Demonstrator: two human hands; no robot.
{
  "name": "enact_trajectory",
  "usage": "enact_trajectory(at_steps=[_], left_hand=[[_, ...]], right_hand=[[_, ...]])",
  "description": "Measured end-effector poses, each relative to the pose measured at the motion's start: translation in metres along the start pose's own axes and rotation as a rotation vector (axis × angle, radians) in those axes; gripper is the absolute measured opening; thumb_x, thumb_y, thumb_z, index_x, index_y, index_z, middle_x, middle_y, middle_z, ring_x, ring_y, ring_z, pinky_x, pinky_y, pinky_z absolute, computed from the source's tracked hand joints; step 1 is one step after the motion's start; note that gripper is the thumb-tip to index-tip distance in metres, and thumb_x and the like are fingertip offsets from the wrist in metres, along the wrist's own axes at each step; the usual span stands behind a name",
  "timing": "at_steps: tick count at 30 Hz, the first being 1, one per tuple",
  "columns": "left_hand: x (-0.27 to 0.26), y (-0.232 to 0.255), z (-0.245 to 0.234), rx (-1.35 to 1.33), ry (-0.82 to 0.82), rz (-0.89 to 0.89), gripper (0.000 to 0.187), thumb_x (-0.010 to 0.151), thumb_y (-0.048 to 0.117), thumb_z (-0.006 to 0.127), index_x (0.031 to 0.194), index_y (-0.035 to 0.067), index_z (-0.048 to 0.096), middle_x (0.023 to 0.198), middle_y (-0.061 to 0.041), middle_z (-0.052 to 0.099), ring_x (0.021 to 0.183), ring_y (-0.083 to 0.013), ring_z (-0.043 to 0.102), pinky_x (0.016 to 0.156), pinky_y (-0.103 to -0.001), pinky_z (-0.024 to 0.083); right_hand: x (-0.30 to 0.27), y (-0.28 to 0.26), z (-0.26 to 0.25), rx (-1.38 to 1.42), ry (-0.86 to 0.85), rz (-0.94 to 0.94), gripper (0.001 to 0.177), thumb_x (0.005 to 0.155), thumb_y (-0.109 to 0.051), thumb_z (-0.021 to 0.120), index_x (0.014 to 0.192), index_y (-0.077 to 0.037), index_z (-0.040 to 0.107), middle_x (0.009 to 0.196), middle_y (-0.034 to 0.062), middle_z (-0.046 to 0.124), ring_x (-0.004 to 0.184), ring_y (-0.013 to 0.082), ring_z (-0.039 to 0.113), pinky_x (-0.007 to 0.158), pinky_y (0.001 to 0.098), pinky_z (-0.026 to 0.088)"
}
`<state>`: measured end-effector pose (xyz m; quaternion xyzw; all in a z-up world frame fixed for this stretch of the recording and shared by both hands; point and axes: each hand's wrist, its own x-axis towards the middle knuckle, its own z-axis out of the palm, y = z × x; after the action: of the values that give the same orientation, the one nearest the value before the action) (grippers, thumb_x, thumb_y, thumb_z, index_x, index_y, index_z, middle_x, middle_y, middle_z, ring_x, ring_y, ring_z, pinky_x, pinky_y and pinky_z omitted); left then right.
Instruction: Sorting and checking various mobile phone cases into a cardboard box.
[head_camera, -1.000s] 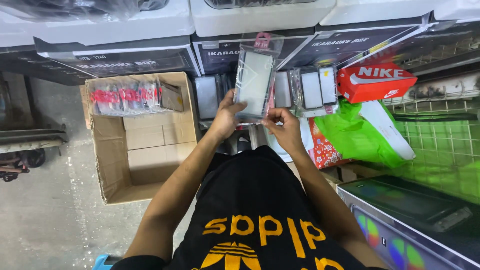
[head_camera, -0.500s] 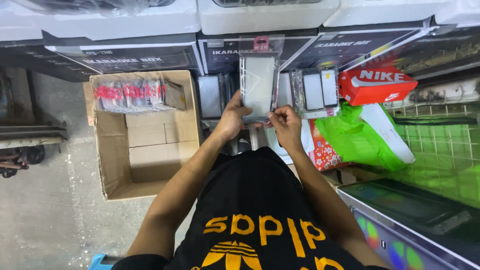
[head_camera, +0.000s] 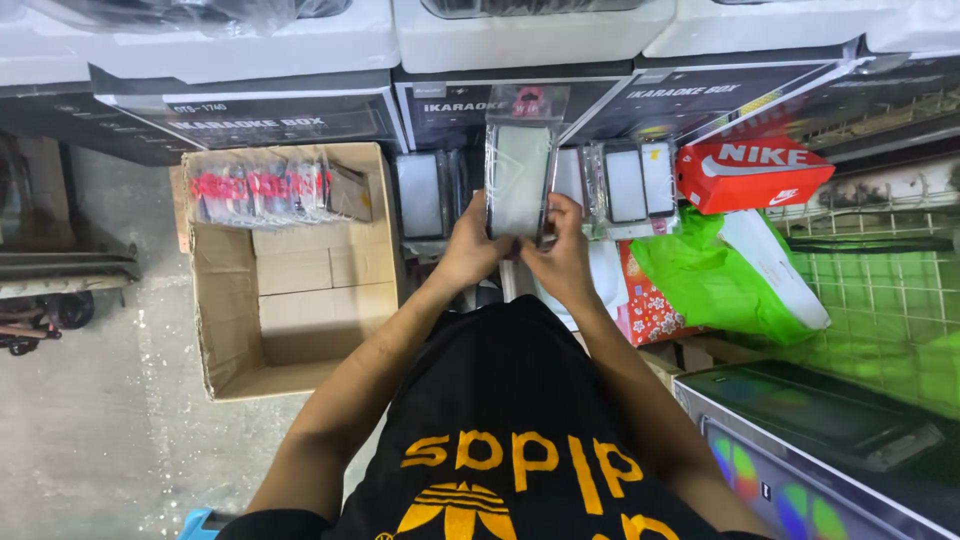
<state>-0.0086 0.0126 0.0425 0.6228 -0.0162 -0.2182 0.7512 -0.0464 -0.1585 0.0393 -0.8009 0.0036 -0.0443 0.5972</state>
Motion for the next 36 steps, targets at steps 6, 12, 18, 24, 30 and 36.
enact_trajectory(at_steps=[6, 12, 18, 24, 30, 36], left_hand=[[0.005, -0.020, -0.003, 0.190, 0.020, 0.193, 0.054, 0.081, -0.003, 0.068, 0.133, 0.000, 0.051, 0.112, -0.012, 0.065, 0.106, -0.0196, 0.064, 0.091, -0.032, 0.055], [0.006, -0.016, 0.002, 0.052, -0.041, 0.236, 0.064, 0.078, -0.013, 0.065, 0.137, -0.001, 0.046, 0.122, -0.013, 0.064, 0.116, -0.0224, 0.063, 0.099, -0.034, 0.053], [0.007, -0.019, 0.004, -0.208, -0.120, 0.015, 0.064, 0.081, -0.019, 0.057, 0.139, 0.001, 0.040, 0.120, -0.016, 0.064, 0.102, -0.0315, 0.072, 0.077, -0.040, 0.067], [0.007, -0.013, 0.002, -0.241, -0.111, -0.059, 0.068, 0.080, -0.017, 0.055, 0.142, 0.005, 0.036, 0.127, -0.015, 0.058, 0.105, -0.0302, 0.069, 0.075, -0.040, 0.067], [0.000, 0.000, -0.002, -0.216, -0.141, -0.091, 0.071, 0.080, -0.016, 0.049, 0.146, 0.004, 0.032, 0.128, -0.018, 0.057, 0.106, -0.0315, 0.069, 0.077, -0.039, 0.067], [0.018, -0.077, -0.016, 0.269, -0.056, 0.157, 0.070, 0.079, -0.009, 0.065, 0.144, -0.003, 0.041, 0.124, -0.023, 0.067, 0.116, -0.0335, 0.067, 0.100, -0.042, 0.055]], right_hand=[[0.002, 0.007, 0.005, -0.039, 0.013, 0.018, 0.072, 0.085, 0.002, 0.073, 0.144, -0.001, 0.031, 0.109, 0.0145, 0.070, 0.095, 0.0179, 0.070, 0.083, 0.0303, 0.056], [0.001, 0.016, -0.001, -0.090, 0.031, 0.033, 0.068, 0.084, 0.006, 0.070, 0.141, -0.003, 0.035, 0.108, 0.0144, 0.071, 0.090, 0.0179, 0.070, 0.079, 0.0308, 0.057], [0.004, 0.024, -0.013, 0.187, -0.028, 0.215, 0.068, 0.083, 0.014, 0.058, 0.142, -0.004, 0.030, 0.106, 0.0120, 0.067, 0.087, 0.0148, 0.069, 0.060, 0.0291, 0.062], [0.002, 0.046, -0.029, 0.390, -0.088, 0.294, 0.059, 0.095, 0.013, 0.054, 0.148, -0.002, 0.033, 0.106, 0.0200, 0.068, 0.086, 0.0213, 0.070, 0.072, 0.0341, 0.065], [0.001, 0.033, -0.036, 0.649, -0.203, 0.403, 0.062, 0.092, 0.008, 0.058, 0.149, -0.003, 0.035, 0.116, 0.0170, 0.067, 0.099, 0.0208, 0.072, 0.074, 0.0359, 0.067], [0.001, 0.047, -0.026, 0.403, -0.215, 0.350, 0.050, 0.087, 0.007, 0.071, 0.133, 0.005, 0.050, 0.105, 0.0141, 0.070, 0.085, 0.0188, 0.071, 0.066, 0.0341, 0.065]])
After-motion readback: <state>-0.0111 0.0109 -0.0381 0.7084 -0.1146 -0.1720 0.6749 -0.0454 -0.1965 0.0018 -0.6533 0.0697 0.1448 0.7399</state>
